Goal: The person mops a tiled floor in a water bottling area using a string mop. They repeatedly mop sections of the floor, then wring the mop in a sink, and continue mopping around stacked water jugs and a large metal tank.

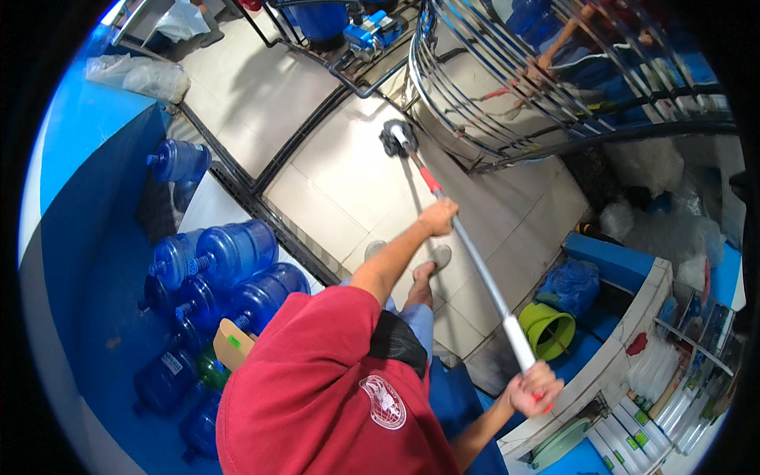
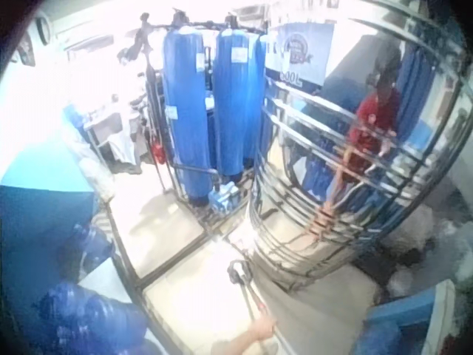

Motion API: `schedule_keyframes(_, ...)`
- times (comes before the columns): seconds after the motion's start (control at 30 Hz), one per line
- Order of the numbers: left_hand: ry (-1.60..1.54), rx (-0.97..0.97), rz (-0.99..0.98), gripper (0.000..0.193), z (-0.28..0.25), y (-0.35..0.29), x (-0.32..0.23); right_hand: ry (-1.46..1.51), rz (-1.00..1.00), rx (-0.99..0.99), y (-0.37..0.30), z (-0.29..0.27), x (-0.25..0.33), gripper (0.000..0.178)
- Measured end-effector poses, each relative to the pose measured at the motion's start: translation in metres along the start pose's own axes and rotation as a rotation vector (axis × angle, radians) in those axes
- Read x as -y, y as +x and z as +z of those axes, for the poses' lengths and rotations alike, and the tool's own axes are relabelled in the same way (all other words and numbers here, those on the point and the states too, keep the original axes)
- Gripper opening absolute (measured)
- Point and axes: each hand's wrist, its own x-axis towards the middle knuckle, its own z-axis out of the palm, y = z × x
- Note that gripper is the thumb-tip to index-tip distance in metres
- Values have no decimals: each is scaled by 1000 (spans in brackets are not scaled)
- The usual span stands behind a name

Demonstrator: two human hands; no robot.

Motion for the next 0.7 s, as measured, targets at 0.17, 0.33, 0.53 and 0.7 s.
schedule_keyframes(0.17,230,-24,-264,68,-45,15,55,93,58,177,48,9,-81,31)
schedule_keyframes(0.33,287,-127,-406,48,-45,11,46,238,219,221,98,-9,-114,30)
schedule_keyframes(0.53,82,-286,-640,45,20,-60,9,297,388,316,120,-59,-110,33)
schedule_keyframes(0.7,-24,-370,-664,25,68,-119,-40,343,474,405,104,-100,-74,34)
